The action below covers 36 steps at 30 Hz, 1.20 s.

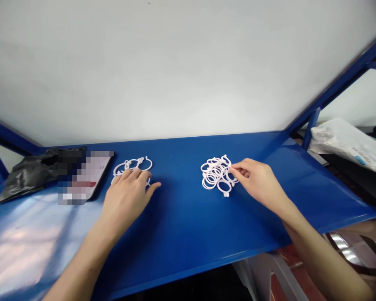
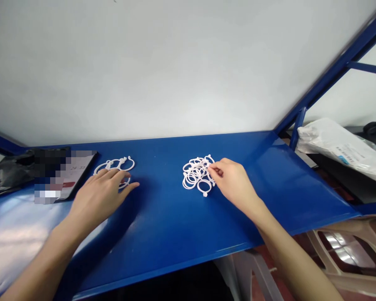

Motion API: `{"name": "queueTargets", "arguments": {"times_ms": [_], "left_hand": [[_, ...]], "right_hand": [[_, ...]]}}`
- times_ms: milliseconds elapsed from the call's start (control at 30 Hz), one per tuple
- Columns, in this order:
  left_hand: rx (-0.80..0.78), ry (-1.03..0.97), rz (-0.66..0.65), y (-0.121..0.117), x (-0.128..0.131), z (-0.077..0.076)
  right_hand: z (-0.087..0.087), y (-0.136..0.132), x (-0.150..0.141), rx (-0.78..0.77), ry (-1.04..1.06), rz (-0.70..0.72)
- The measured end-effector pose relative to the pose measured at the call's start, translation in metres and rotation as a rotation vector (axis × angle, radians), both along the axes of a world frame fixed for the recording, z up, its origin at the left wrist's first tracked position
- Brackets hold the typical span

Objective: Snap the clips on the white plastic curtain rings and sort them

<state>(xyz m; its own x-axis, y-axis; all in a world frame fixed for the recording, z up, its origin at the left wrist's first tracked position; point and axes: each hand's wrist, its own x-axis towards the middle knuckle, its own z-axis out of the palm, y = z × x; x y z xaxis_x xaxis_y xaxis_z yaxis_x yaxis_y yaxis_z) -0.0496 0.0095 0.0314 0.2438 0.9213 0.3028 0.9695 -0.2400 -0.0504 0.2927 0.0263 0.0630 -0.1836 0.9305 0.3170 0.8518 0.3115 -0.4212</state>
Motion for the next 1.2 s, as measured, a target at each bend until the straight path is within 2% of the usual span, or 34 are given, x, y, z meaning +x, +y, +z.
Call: {"name": "queueTargets", "arguments": {"times_ms": [100,167,300,400,533,600,700,767,933,1033,1100,1200], "left_hand": [[-0.08,0.085,0.048,0.001,-0.008,-0.004],[-0.051,0.085,0.014,0.002,-0.012,-0.009],[0.087,0.049,-0.044,0.006,-0.017,-0.018],[0.144,-0.024,-0.048,0.007,-0.017,-0.016],[0.154,-0.131,-0.027,0.006,-0.007,-0.01],[0.203,-0.179,-0.07,0.006,-0.001,-0.007],[0.29,-0.268,-0.235,0.005,0.01,-0.007],[0.321,-0.314,-0.366,0.003,0.016,-0.008],[0.283,-0.337,-0.618,-0.004,0.03,-0.011],[0.229,-0.352,-0.679,-0.006,0.035,-0.012],[0.212,-0.396,-0.692,-0.007,0.038,-0.012],[0.243,-0.544,-0.565,-0.008,0.041,-0.012]], "right_hand": [[0.0,0.0,0.017,-0.162,0.016,-0.059],[-0.003,-0.002,0.015,-0.18,0.017,-0.078],[-0.012,0.0,0.002,-0.133,-0.081,-0.1],[-0.015,0.002,-0.001,-0.086,-0.138,-0.085],[-0.008,0.001,-0.001,-0.027,-0.159,-0.107],[-0.001,-0.001,-0.008,0.004,-0.137,-0.098],[0.006,-0.002,-0.035,0.008,-0.017,0.039],[0.004,-0.002,-0.059,-0.033,0.108,0.147],[-0.026,-0.006,-0.104,-0.181,0.507,0.338],[-0.041,-0.011,-0.108,-0.173,0.655,0.371],[-0.045,-0.014,-0.106,-0.169,0.692,0.369],[-0.044,-0.016,-0.103,-0.144,0.707,0.348]]}}
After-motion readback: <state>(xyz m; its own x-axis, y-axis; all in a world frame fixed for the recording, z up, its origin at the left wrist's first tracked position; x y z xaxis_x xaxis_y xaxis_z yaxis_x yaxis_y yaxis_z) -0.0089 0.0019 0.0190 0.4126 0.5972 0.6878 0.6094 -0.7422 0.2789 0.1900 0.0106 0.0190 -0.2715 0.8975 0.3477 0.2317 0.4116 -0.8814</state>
